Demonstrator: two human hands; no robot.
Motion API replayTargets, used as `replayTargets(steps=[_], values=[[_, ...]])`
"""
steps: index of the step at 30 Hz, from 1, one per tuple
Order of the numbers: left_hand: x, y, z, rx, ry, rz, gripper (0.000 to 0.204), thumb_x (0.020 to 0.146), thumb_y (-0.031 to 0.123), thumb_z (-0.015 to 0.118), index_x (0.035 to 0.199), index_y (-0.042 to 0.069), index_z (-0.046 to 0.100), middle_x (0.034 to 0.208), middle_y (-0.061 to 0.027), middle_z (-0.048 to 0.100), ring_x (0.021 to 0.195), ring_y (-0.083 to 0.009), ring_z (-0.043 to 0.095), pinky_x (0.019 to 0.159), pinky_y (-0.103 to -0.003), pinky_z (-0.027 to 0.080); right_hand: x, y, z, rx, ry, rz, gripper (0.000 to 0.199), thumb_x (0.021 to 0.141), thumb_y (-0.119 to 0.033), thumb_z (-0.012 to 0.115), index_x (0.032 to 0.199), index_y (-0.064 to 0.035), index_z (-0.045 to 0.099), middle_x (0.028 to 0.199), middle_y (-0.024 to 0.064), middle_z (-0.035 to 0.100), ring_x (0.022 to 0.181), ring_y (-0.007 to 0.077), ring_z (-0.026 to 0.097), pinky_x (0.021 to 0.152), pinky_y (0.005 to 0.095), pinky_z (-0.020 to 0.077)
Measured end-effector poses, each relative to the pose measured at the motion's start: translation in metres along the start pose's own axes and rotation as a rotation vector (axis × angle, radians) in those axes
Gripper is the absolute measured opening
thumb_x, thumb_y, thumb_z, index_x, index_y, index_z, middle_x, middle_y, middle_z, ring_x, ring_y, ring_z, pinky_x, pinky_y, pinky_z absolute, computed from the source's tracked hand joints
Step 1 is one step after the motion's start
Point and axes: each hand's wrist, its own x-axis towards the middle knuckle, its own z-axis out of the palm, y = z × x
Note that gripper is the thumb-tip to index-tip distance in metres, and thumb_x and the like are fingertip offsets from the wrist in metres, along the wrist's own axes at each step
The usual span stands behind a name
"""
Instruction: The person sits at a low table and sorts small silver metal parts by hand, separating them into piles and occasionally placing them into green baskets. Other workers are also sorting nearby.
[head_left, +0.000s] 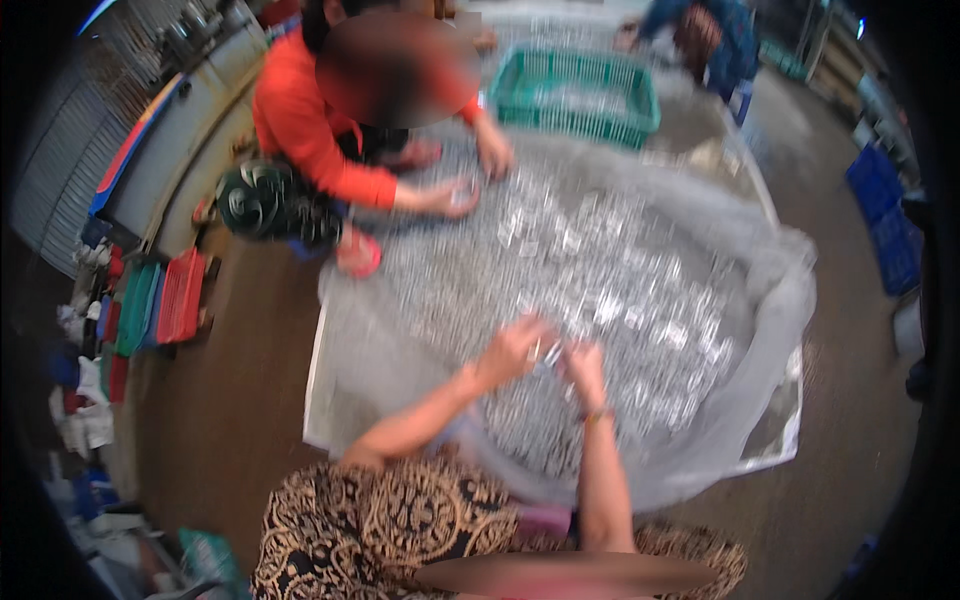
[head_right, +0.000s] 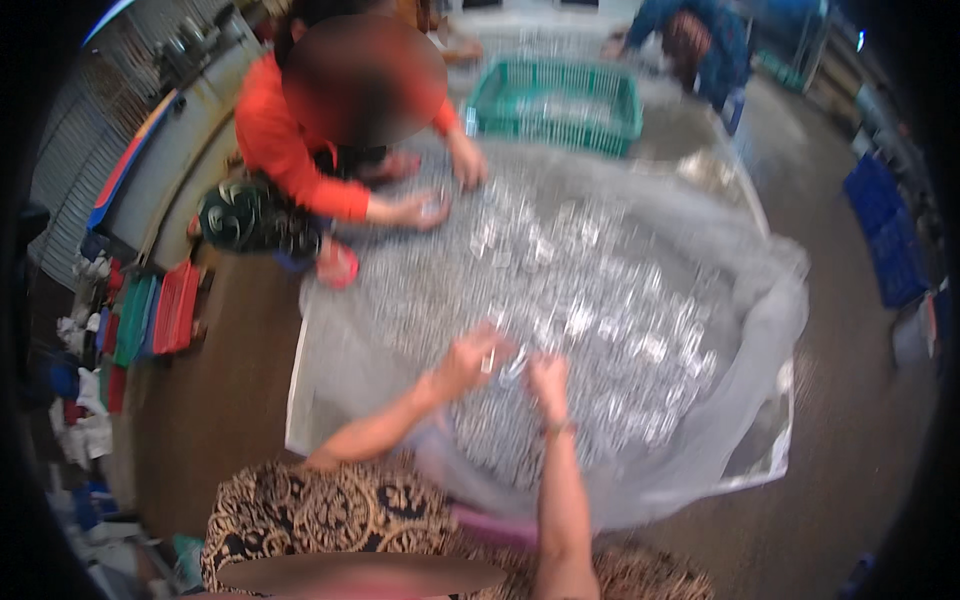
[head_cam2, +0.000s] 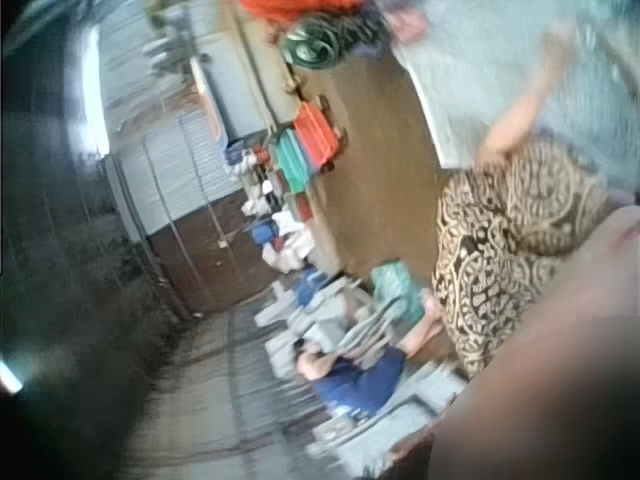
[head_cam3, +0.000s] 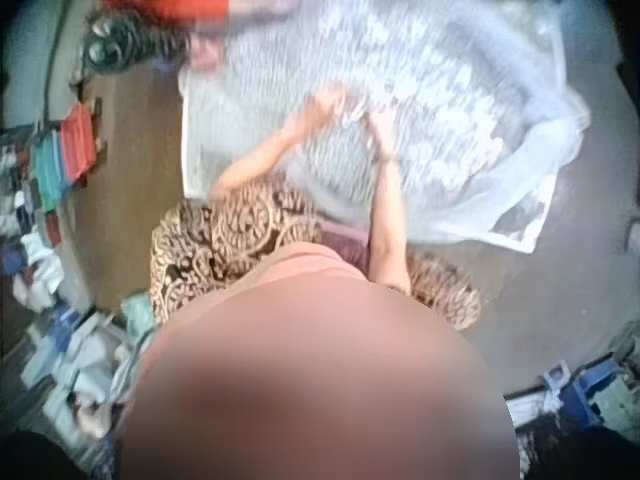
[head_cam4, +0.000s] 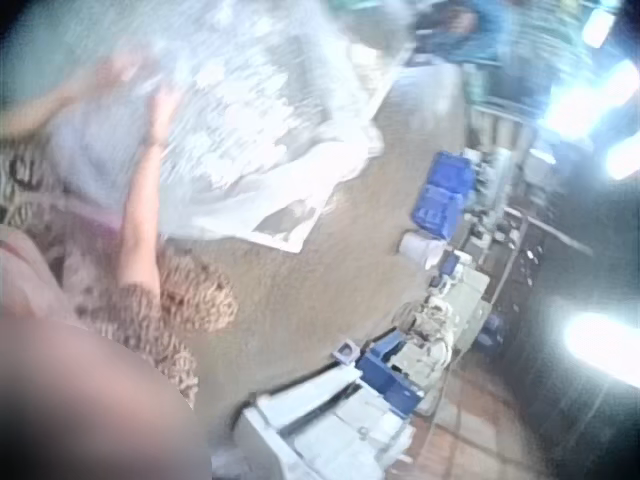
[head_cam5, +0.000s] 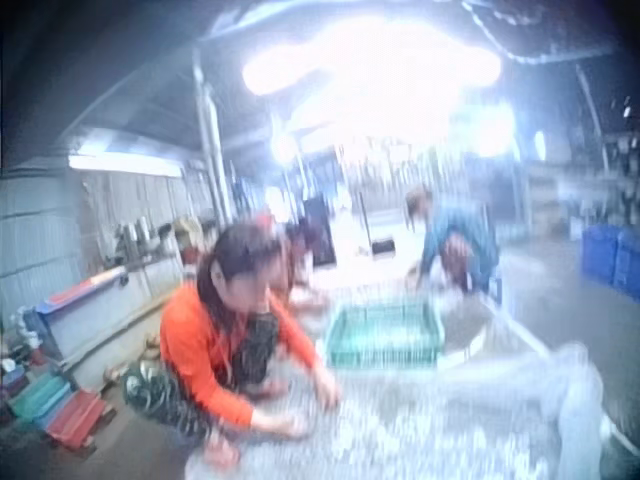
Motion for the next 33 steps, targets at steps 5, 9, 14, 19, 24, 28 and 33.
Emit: replayTargets(steps=[5,9,14,19,24,28,33], values=[[0.010,-0.047,-0.011,0.080,-0.062,-0.306,0.025,0.081,0.021,0.063,0.100,0.006,0.066,0.090,-0.0161,0.061,0.084,-0.0322,0.059,0.079,-0.039,0.047,0.002,0.011,-0.059,0.823,-0.078,-0.023,0.014,0.090,-0.019,0.052,0.088,-0.0066,0.058,0.082,0.0077,0.061,0.061,0.0152,0.059,0.048,0.0237,0.0461],[-0.010,-0.056,0.000,0.067,-0.580,-0.413,0.026,0.081,0.023,0.063,0.102,0.009,0.066,0.089,-0.0157,0.059,0.086,-0.0331,0.059,0.077,-0.040,0.047,0.003,-0.003,-0.100,1.260,-0.475,-0.038,0.012,0.088,-0.014,0.051,0.086,-0.0024,0.049,0.080,0.0157,0.054,0.056,0.0198,0.059,0.027,0.0165,0.0310],[-0.053,-0.027,0.051,0.102,-0.774,-0.319,0.029,0.082,0.017,0.060,0.111,0.014,0.059,0.100,-0.0129,0.055,0.080,-0.0348,0.061,0.070,-0.045,0.050,-0.008,0.000,-0.093,1.269,-0.229,0.131,0.022,0.088,-0.020,0.055,0.100,-0.0012,0.052,0.080,0.0112,0.054,0.057,0.0159,0.054,0.031,0.0140,0.0308],[-0.044,-0.041,0.048,-0.143,-0.286,-0.278,0.017,0.080,0.016,0.064,0.096,0.012,0.067,0.089,-0.0090,0.058,0.071,-0.0281,0.061,0.062,-0.040,0.049,-0.005,0.021,-0.083,0.112,-0.364,0.237,0.030,0.080,-0.016,0.066,0.107,-0.0056,0.061,0.073,0.0026,0.058,0.058,0.0078,0.050,0.043,0.0205,0.0366],[-0.010,-0.045,0.013,-0.713,-0.330,-0.855,0.013,0.083,0.013,0.066,0.095,0.009,0.070,0.081,0.0023,0.056,0.061,-0.0020,0.047,0.043,-0.016,0.034,-0.016,0.045,-0.056,-0.608,-0.187,-0.110,0.036,0.067,-0.013,0.073,0.103,-0.0126,0.065,0.093,0.0181,0.065,0.090,0.0330,0.061,0.078,0.0397,0.0468],[-0.003,-0.044,-0.002,-1.281,-0.197,-1.041,0.013,0.087,0.010,0.061,0.099,0.005,0.064,0.079,-0.0016,0.056,0.061,-0.0079,0.049,0.040,-0.015,0.031,-0.010,0.047,-0.055,-0.267,-0.047,0.007,0.019,0.071,-0.017,0.074,0.084,-0.0046,0.067,0.075,0.0078,0.068,0.072,0.0189,0.062,0.071,0.0309,0.0470],[-0.007,-0.045,0.005,-1.926,-0.143,-0.844,0.046,0.087,0.045,0.055,0.067,0.005,0.042,0.092,-0.0091,0.043,0.062,-0.0127,0.047,0.036,-0.014,0.032,-0.009,0.027,-0.082,0.569,-0.206,0.252,0.011,0.081,-0.016,0.067,0.085,-0.0062,0.063,0.069,-0.0020,0.057,0.049,0.0036,0.045,0.039,0.0172,0.0262]])
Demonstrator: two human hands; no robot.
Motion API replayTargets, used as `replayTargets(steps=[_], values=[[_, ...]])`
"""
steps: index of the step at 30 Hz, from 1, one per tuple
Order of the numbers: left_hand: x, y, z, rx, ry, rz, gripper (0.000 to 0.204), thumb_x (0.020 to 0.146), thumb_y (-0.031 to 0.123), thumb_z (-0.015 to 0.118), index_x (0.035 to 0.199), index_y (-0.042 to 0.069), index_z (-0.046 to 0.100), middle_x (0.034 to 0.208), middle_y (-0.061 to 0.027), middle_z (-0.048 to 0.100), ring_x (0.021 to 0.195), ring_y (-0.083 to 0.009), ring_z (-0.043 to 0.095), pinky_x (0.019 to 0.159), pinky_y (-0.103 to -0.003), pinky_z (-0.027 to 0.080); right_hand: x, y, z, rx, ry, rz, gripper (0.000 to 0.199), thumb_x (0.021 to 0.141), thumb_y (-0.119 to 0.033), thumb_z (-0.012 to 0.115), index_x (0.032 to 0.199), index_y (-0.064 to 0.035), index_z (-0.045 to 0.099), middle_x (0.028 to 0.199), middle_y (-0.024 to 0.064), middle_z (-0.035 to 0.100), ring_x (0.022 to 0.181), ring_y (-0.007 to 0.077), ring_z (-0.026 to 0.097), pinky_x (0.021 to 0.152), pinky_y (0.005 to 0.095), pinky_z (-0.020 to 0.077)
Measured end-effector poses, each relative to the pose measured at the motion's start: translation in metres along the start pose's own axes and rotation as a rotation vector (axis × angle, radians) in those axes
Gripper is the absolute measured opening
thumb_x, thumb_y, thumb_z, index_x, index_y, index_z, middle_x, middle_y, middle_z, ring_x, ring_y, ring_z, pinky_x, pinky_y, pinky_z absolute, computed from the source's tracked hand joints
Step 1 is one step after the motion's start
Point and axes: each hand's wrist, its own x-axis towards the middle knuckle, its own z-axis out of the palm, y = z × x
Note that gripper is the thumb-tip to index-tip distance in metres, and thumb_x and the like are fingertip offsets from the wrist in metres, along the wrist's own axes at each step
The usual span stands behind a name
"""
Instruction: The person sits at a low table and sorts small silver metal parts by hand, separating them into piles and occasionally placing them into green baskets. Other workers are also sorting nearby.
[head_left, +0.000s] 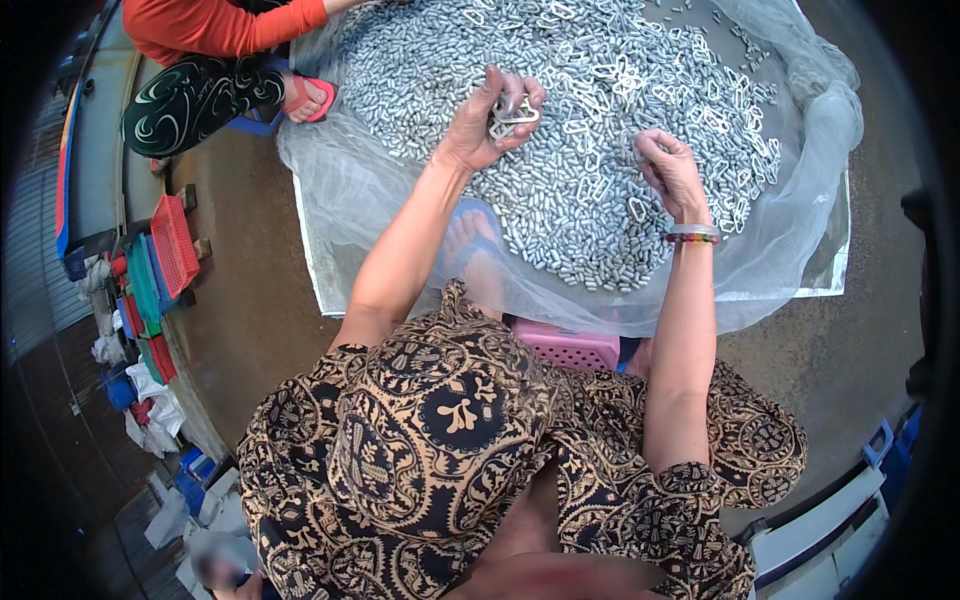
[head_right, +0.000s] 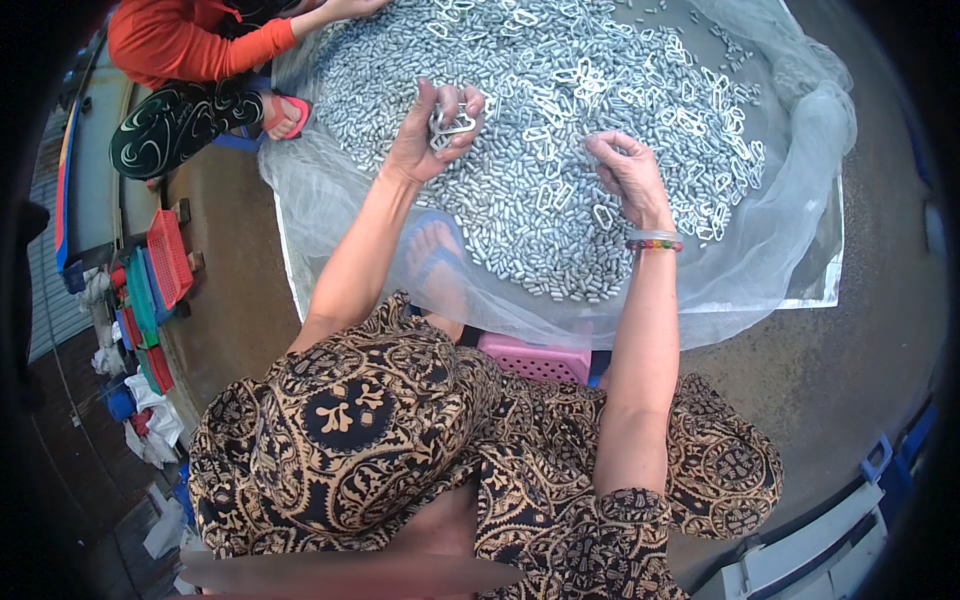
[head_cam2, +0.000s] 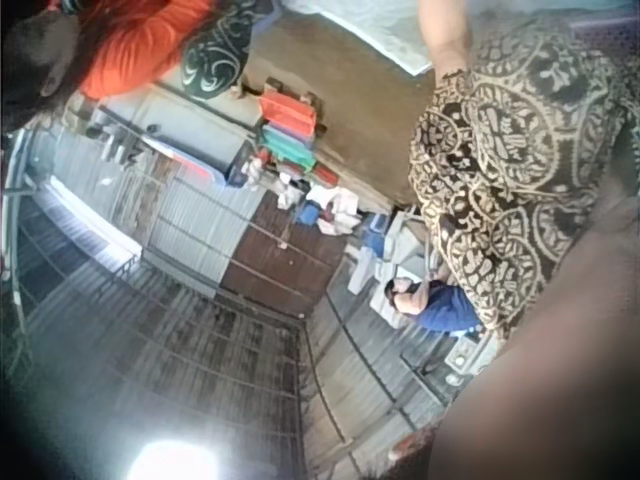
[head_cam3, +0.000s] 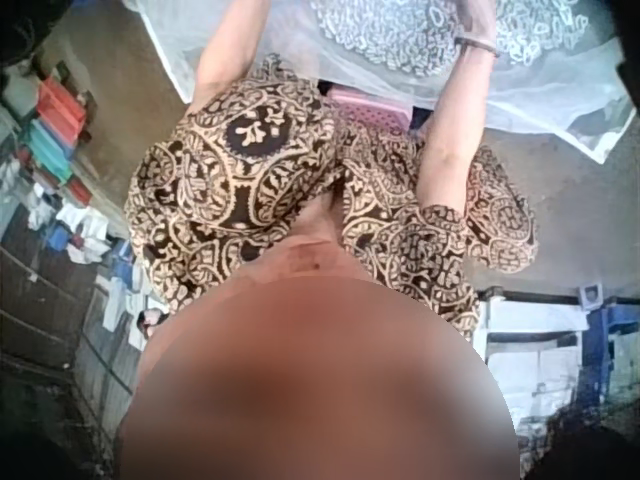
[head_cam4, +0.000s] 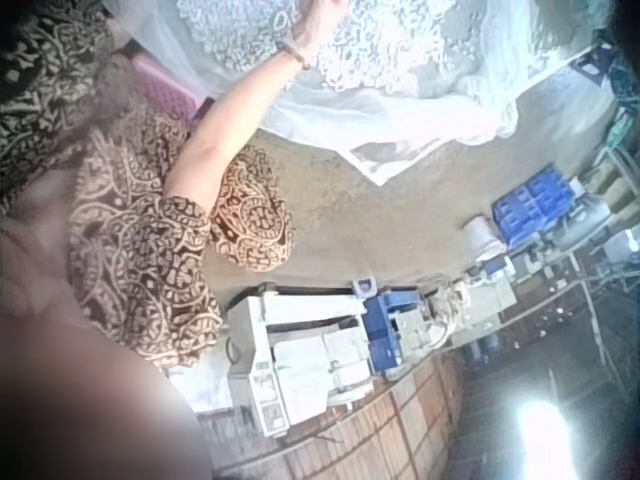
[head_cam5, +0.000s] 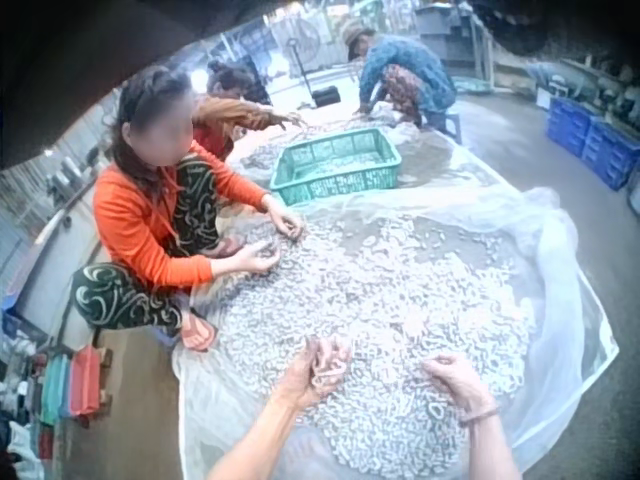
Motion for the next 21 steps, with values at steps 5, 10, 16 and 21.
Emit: replayTargets(steps=[5,10,16,21], values=[[0.003,-0.019,0.002,-0.033,0.103,-0.124,0.019,0.089,0.021,0.056,0.084,0.003,0.055,0.088,-0.0097,0.053,0.059,-0.0109,0.050,0.035,-0.015,0.033,-0.012,-0.006,0.005,0.338,-0.197,-0.174,0.015,0.080,-0.010,0.060,0.091,-0.0090,0.050,0.087,0.0084,0.057,0.077,0.0193,0.059,0.039,0.0150,0.0348],[0.002,-0.063,-0.003,1.326,-0.142,-0.171,0.020,0.078,0.016,0.067,0.097,0.009,0.066,0.084,-0.0062,0.060,0.064,-0.0164,0.060,0.045,-0.027,0.045,-0.016,-0.010,-0.008,0.428,-0.333,-0.273,0.041,0.077,-0.009,0.060,0.115,-0.0058,0.044,0.086,0.0100,0.054,0.068,0.0148,0.052,0.038,0.0154,0.0359],[0.007,-0.079,-0.012,1.887,-0.161,0.118,0.009,0.078,0.015,0.065,0.084,0.008,0.064,0.086,-0.0071,0.058,0.077,-0.0264,0.061,0.069,-0.037,0.051,-0.020,-0.010,-0.037,-0.338,-0.077,0.112,0.018,0.079,-0.015,0.069,0.093,-0.0047,0.067,0.061,-0.0031,0.052,0.049,0.0007,0.040,0.036,0.0169,0.0236],[0.022,-0.041,-0.017,1.747,0.064,0.176,0.019,0.077,0.022,0.068,0.093,0.011,0.068,0.089,-0.0082,0.061,0.082,-0.0251,0.061,0.074,-0.035,0.049,-0.030,0.040,-0.014,-1.509,0.248,0.130,0.040,0.065,-0.032,0.077,0.084,0.0011,0.066,0.082,0.0210,0.065,0.078,0.0365,0.064,0.075,0.0428,0.0504]])
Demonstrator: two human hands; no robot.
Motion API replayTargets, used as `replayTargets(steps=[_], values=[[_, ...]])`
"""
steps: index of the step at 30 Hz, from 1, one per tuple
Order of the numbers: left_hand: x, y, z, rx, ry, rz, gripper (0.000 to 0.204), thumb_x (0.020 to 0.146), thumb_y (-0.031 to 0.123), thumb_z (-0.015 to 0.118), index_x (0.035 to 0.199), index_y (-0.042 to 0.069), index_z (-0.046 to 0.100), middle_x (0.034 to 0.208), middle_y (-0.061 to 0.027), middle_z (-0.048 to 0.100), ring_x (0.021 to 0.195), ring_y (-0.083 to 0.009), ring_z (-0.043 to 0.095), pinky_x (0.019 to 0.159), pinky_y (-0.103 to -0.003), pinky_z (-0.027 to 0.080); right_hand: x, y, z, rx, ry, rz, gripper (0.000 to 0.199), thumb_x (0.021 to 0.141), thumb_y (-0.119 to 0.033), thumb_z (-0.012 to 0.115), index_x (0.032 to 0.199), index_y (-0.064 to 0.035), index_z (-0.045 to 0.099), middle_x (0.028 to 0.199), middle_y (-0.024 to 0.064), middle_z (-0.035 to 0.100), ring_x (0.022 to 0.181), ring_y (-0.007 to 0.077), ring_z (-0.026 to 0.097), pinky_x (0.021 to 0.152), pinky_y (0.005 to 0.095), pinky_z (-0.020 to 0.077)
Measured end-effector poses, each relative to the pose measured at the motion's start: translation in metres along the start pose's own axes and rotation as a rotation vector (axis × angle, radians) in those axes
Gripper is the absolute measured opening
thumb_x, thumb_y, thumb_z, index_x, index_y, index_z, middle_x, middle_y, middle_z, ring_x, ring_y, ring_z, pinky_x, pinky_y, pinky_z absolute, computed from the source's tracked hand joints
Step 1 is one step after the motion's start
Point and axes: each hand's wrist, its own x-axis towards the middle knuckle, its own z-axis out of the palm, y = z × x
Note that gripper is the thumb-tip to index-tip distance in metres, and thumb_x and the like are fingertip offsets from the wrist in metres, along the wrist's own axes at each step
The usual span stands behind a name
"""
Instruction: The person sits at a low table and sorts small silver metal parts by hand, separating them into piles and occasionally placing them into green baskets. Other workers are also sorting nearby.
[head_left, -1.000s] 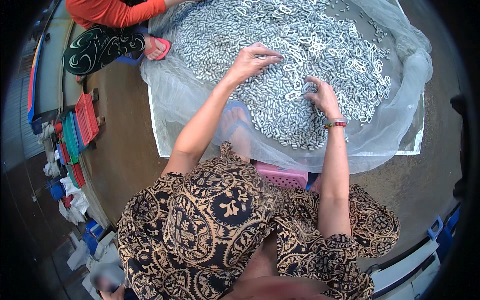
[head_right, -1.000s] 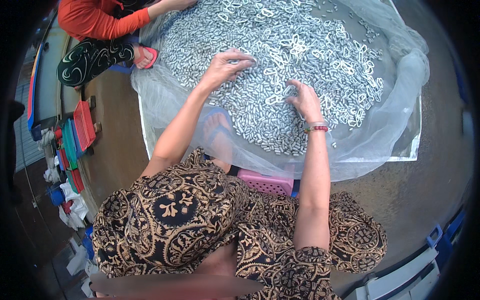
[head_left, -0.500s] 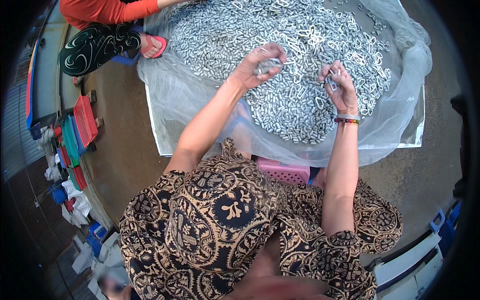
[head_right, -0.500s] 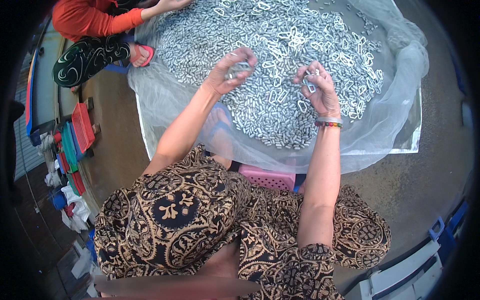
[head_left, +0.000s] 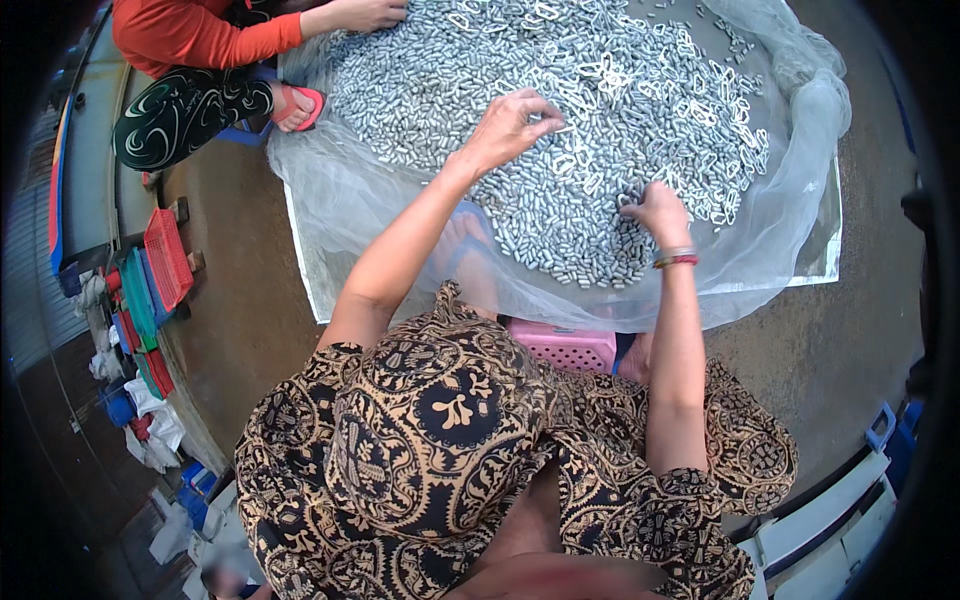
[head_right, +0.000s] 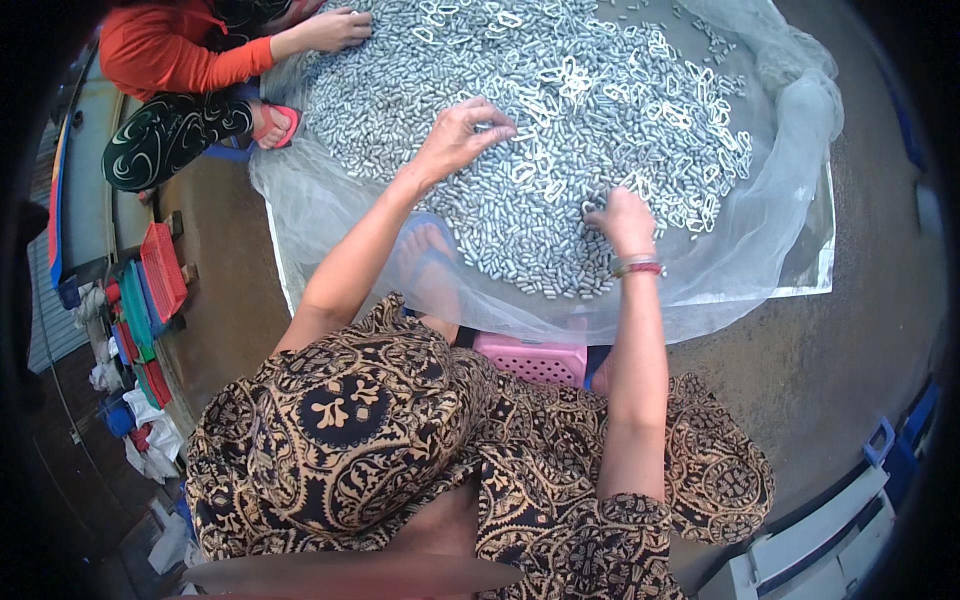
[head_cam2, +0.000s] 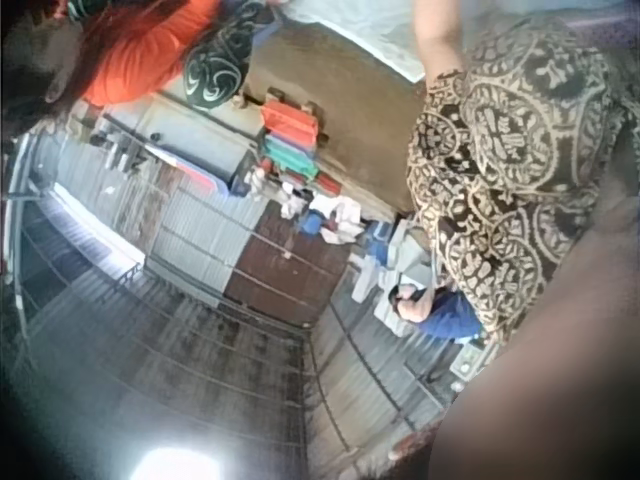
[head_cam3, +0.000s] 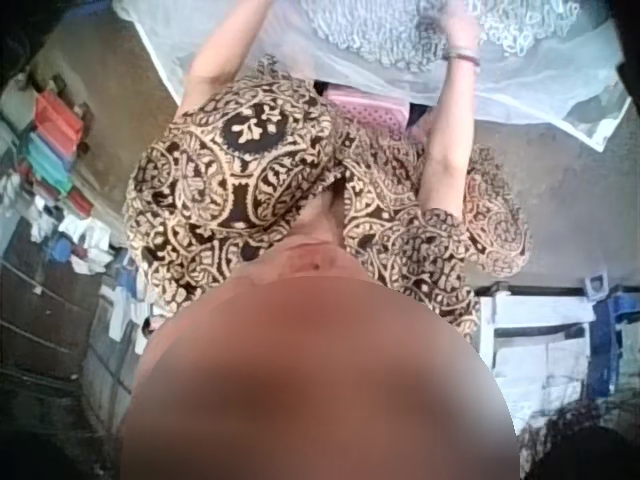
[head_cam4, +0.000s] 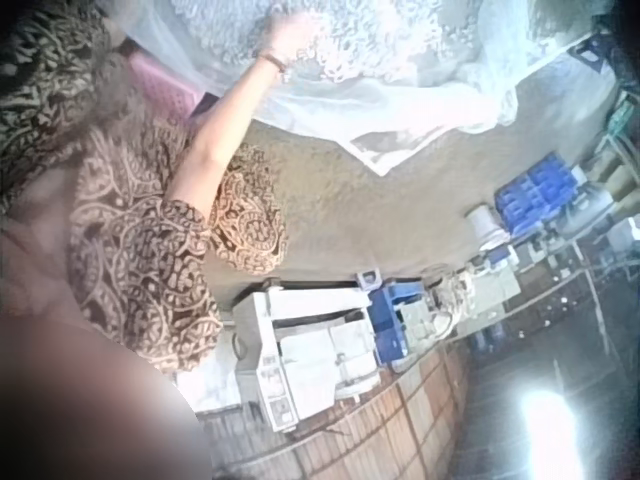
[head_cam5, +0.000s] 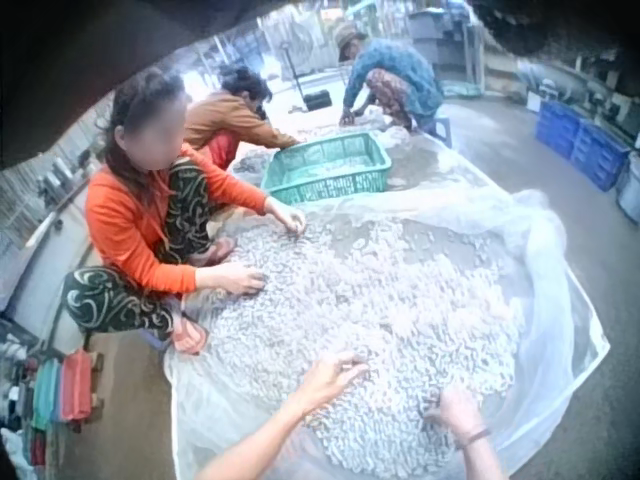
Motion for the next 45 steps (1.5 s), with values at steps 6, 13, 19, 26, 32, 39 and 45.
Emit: replayTargets(steps=[6,13,19,26,32,39,45], values=[[-0.014,0.010,0.032,0.379,-0.316,0.084,0.020,0.076,0.018,0.067,0.094,0.009,0.064,0.092,-0.0103,0.057,0.085,-0.0312,0.060,0.075,-0.041,0.049,-0.001,-0.005,-0.010,0.577,-0.125,-0.039,0.035,0.080,-0.033,0.064,0.067,-0.0002,0.063,0.065,0.0098,0.063,0.054,0.0188,0.058,0.053,0.0336,0.0465],[0.005,-0.003,0.013,0.141,-0.058,-0.021,0.017,0.079,0.021,0.064,0.092,0.009,0.067,0.088,-0.0103,0.058,0.086,-0.0299,0.058,0.075,-0.040,0.047,-0.008,-0.004,-0.052,1.493,-0.371,-0.190,0.043,0.093,-0.021,0.048,0.132,-0.0044,0.041,0.073,0.0041,0.057,0.047,0.0059,0.042,0.033,0.0156,0.0262],[-0.005,0.007,0.037,0.265,-0.185,0.006,0.027,0.076,0.025,0.067,0.100,0.012,0.064,0.094,-0.0125,0.055,0.080,-0.0334,0.060,0.070,-0.044,0.049,0.000,-0.008,-0.030,2.073,-0.487,-0.359,0.041,0.087,-0.029,0.061,0.117,-0.0034,0.051,0.072,0.0044,0.049,0.057,0.0100,0.044,0.043,0.0169,0.0320],[0.035,0.015,0.025,0.184,-0.002,0.068,0.017,0.073,0.023,0.071,0.082,0.010,0.066,0.086,-0.0094,0.058,0.071,-0.0300,0.061,0.062,-0.040,0.050,0.009,-0.005,-0.049,1.893,-0.385,-0.362,0.038,0.086,-0.026,0.063,0.113,-0.0007,0.055,0.095,0.0086,0.057,0.070,0.0120,0.051,0.052,0.0177,0.0380],[0.015,0.023,-0.026,-1.370,-0.210,-0.367,0.025,0.085,0.024,0.060,0.091,0.001,0.054,0.085,-0.0091,0.053,0.057,-0.0115,0.049,0.033,-0.017,0.032,0.012,-0.014,-0.058,1.821,-0.425,-0.524,0.027,0.088,-0.026,0.054,0.093,0.0004,0.059,0.100,0.0174,0.060,0.072,0.0161,0.055,0.045,0.0200,0.0413],[-0.025,0.025,-0.001,-2.197,-0.222,-0.400,0.031,0.089,0.031,0.053,0.089,0.000,0.048,0.084,-0.0107,0.043,0.056,-0.0118,0.046,0.029,-0.016,0.035,0.019,-0.015,-0.055,1.779,-0.405,-0.300,0.032,0.088,-0.031,0.053,0.071,-0.0042,0.055,0.066,0.0056,0.055,0.050,0.0108,0.049,0.032,0.0195,0.0293],[-0.045,0.022,0.013,-0.714,-0.283,-0.679,0.020,0.084,0.020,0.061,0.096,0.004,0.059,0.081,-0.0070,0.055,0.061,-0.0105,0.053,0.041,-0.022,0.041,0.019,-0.013,-0.025,1.173,-0.383,-0.229,0.030,0.080,-0.011,0.062,0.109,-0.0012,0.063,0.064,-0.0001,0.056,0.051,0.0039,0.050,0.037,0.0165,0.0323]])
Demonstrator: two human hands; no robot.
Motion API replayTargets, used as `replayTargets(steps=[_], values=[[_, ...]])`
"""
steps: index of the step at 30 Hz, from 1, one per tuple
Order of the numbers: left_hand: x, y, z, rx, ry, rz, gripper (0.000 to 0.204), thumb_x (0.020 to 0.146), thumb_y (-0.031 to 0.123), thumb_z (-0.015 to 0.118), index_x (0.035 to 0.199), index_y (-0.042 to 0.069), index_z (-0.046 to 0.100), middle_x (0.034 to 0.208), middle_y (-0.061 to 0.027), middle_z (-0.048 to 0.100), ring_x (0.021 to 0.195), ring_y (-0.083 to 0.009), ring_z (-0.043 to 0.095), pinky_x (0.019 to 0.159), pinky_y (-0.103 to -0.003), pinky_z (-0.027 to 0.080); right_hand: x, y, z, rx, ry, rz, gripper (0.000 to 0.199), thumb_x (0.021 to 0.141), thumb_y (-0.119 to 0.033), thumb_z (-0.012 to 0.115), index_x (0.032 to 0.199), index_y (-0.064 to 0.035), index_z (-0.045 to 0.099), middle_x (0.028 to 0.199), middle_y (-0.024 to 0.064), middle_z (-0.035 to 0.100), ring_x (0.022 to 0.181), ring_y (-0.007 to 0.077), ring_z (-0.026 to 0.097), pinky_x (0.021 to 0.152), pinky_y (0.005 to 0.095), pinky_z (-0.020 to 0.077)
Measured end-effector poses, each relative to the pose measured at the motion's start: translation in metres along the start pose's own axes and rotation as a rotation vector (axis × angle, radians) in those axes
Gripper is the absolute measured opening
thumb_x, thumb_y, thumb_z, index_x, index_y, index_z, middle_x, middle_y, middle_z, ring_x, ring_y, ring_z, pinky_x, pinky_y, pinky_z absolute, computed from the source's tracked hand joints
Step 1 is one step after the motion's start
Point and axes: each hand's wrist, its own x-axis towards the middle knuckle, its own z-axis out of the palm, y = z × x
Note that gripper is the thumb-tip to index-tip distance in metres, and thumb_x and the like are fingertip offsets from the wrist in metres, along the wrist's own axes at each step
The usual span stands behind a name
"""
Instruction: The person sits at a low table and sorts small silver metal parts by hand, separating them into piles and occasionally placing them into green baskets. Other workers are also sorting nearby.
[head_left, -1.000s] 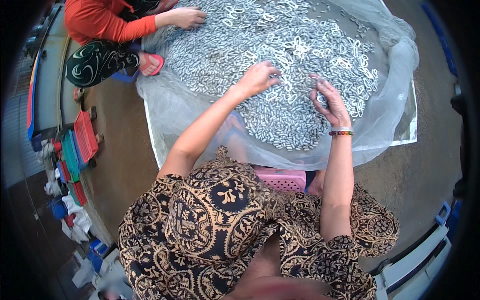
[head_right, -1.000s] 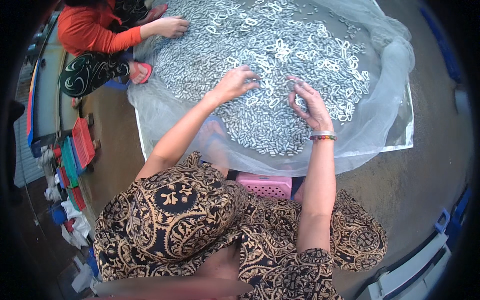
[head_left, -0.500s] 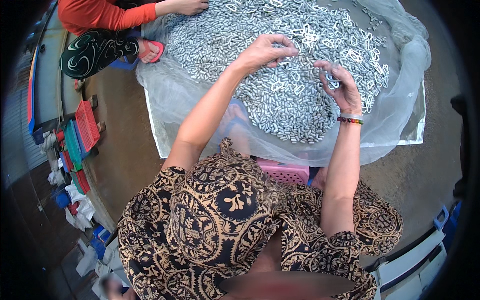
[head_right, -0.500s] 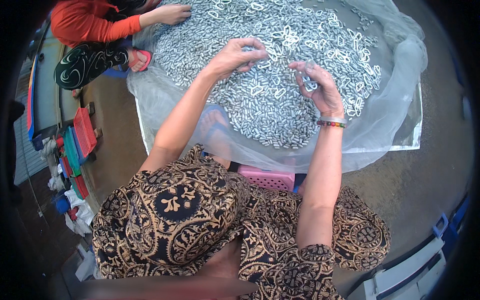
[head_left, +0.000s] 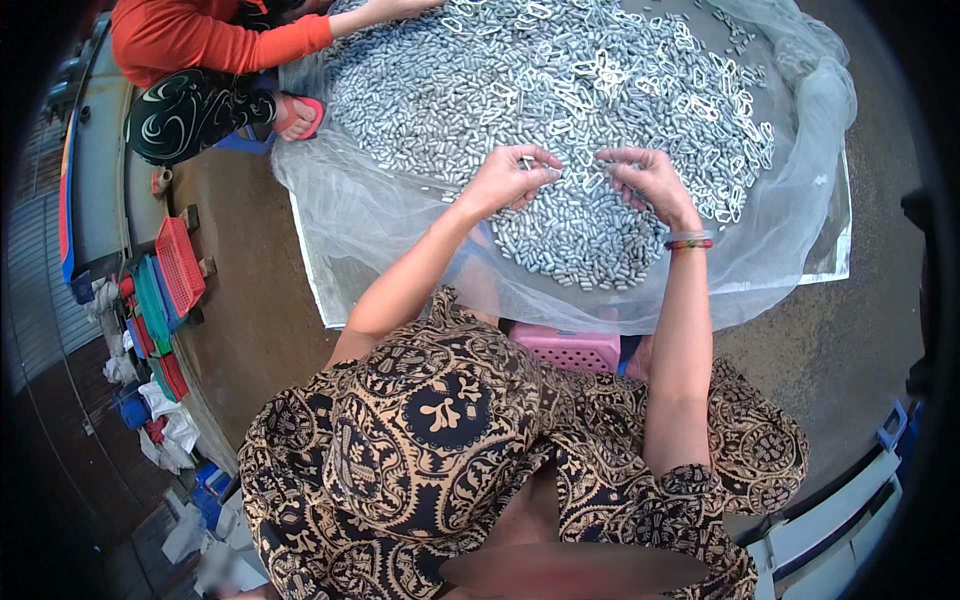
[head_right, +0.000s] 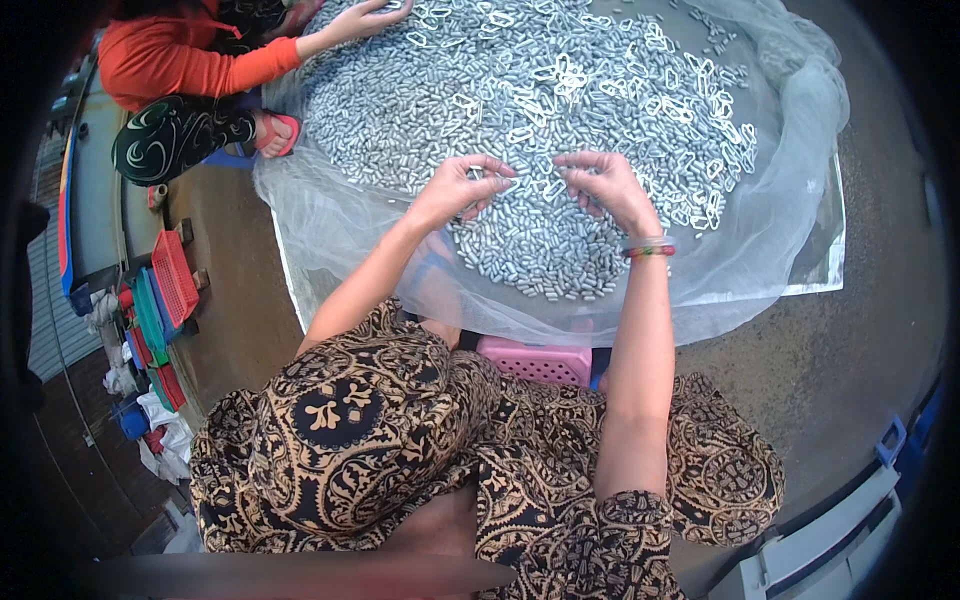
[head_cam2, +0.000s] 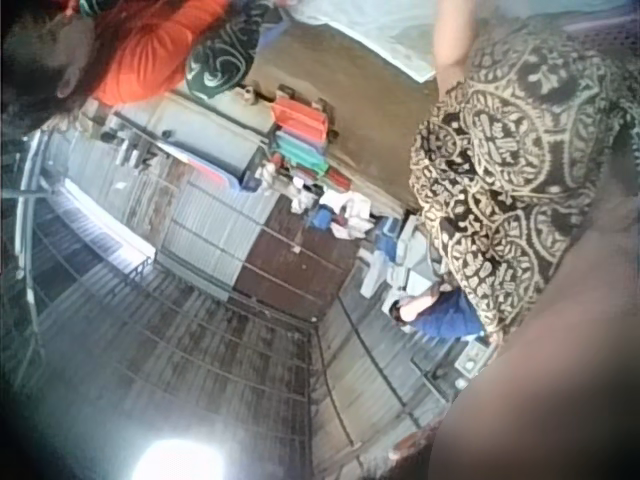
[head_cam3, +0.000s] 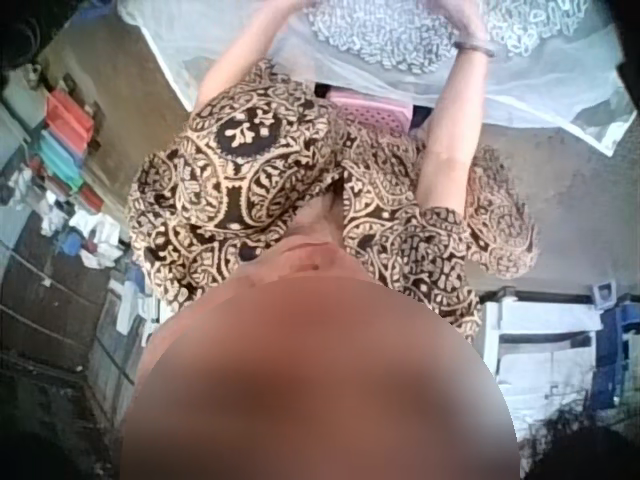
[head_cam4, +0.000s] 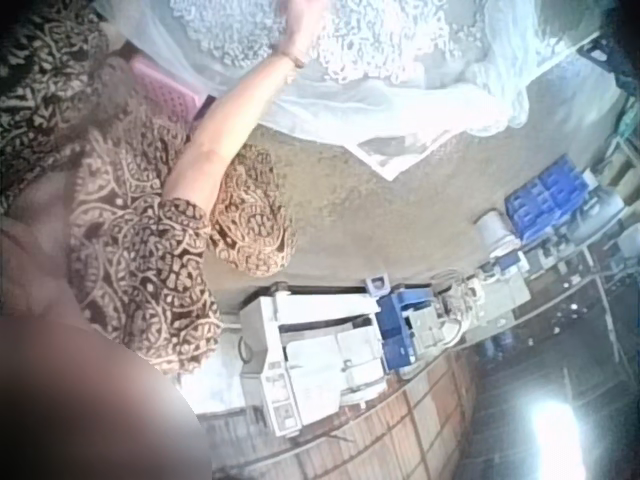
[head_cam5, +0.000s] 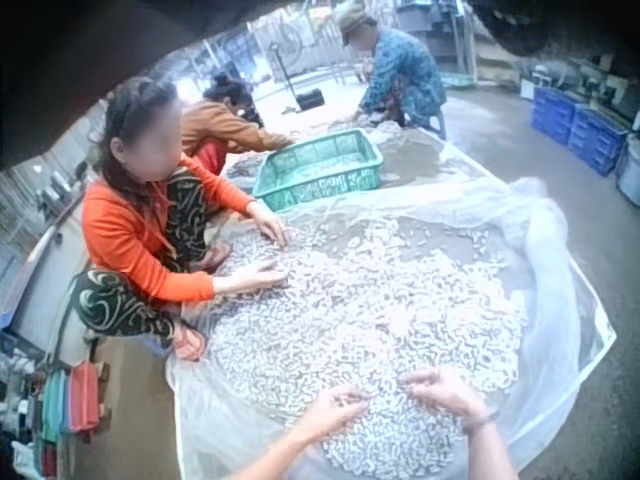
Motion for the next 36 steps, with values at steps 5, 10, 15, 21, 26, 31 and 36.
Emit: replayTargets(steps=[5,10,15,21,26,31,36], values=[[0.009,-0.023,0.015,0.997,0.353,0.389,0.028,0.078,0.019,0.066,0.101,0.005,0.058,0.098,-0.0151,0.055,0.081,-0.0355,0.060,0.070,-0.045,0.050,0.010,0.036,0.038,-0.922,0.325,-0.288,0.027,0.069,-0.015,0.073,0.091,-0.0018,0.066,0.071,0.0186,0.064,0.065,0.0317,0.062,0.066,0.0374,0.0487],[0.022,-0.006,-0.002,0.808,0.337,0.754,0.021,0.079,0.016,0.065,0.091,0.001,0.057,0.079,-0.0104,0.056,0.061,-0.0273,0.058,0.052,-0.036,0.047,0.009,0.010,0.031,-0.457,0.411,-0.164,0.024,0.074,-0.020,0.073,0.084,-0.0001,0.065,0.060,0.0062,0.061,0.057,0.0155,0.059,0.047,0.0281,0.0434],[0.007,0.043,-0.013,-0.318,0.011,0.268,0.007,0.081,0.006,0.056,0.087,0.004,0.054,0.059,0.0001,0.047,0.046,-0.0047,0.042,0.037,-0.020,0.033,-0.006,-0.029,0.023,0.927,-0.032,-0.326,0.015,0.082,-0.018,0.059,0.084,-0.0042,0.053,0.071,0.0049,0.050,0.064,0.0139,0.050,0.049,0.0225,0.0380],[0.005,0.083,0.011,0.468,0.324,0.895,0.014,0.074,0.006,0.056,0.087,0.005,0.058,0.081,-0.0074,0.054,0.068,-0.0186,0.056,0.062,-0.031,0.048,0.019,-0.003,0.071,1.381,-0.068,-0.140,0.027,0.079,-0.024,0.053,0.096,-0.0031,0.057,0.095,0.0083,0.058,0.096,0.0217,0.054,0.094,0.0432,0.0422],[-0.005,0.083,0.037,1.098,0.277,0.626,0.024,0.077,0.028,0.061,0.092,0.009,0.062,0.111,-0.0091,0.051,0.109,-0.0264,0.045,0.091,-0.047,0.038,0.043,0.008,0.087,1.287,0.194,-0.151,0.032,0.086,-0.035,0.052,0.106,-0.0112,0.057,0.105,0.0054,0.058,0.105,0.0200,0.051,0.092,0.0379,0.0426],[0.003,0.086,0.008,0.703,0.558,0.878,0.027,0.080,0.029,0.062,0.095,0.007,0.062,0.103,-0.0082,0.057,0.101,-0.0267,0.053,0.086,-0.040,0.043,0.058,0.016,0.096,1.398,0.206,0.061,0.035,0.088,-0.035,0.044,0.110,-0.0114,0.059,0.117,0.0107,0.055,0.107,0.0254,0.052,0.094,0.0470,0.0418],[0.003,0.057,-0.065,0.593,0.585,0.474,0.020,0.083,0.018,0.059,0.096,0.004,0.063,0.096,-0.0143,0.059,0.092,-0.0320,0.057,0.082,-0.039,0.045,0.107,-0.078,0.084,1.519,0.343,0.101,0.032,0.084,-0.026,0.044,0.102,-0.0036,0.059,0.095,0.0156,0.062,0.090,0.0299,0.059,0.082,0.0455,0.0516]])
